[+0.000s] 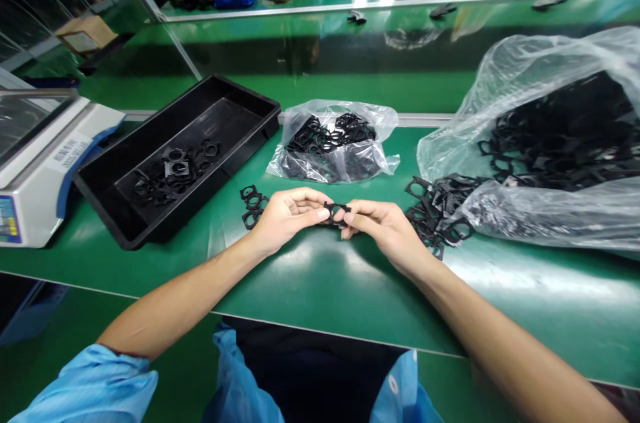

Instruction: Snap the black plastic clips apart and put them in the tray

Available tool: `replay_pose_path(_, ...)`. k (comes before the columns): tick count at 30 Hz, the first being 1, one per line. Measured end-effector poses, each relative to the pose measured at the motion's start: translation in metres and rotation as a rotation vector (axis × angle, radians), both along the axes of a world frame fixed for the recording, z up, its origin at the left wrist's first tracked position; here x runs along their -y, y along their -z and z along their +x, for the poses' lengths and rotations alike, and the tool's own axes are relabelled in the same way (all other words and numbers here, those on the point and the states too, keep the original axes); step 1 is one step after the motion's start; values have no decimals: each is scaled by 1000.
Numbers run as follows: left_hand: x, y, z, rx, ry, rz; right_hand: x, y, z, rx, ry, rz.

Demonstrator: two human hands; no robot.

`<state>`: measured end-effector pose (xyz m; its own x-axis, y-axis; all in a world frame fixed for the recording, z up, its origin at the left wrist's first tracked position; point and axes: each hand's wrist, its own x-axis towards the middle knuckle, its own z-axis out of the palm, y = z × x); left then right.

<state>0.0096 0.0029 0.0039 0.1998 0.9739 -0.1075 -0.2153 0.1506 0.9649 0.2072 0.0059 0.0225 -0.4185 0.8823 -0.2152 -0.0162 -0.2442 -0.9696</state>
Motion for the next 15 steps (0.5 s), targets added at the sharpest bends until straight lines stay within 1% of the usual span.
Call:
replay_pose_path(5,-1,0,-2,-21,27,-9,-1,0,1,0,-27,-10)
replay_pose_path(10,0,-2,-2,17,67,-21,0,-3,-1,-18,11,-12)
replay_pose_path(13,0,-3,-1,93,84,-73,1,-4,-3,-24,43,-7)
replay_pose_path(15,-1,-3,-1,147,110,-145,1,-5,-3,-14,64,6)
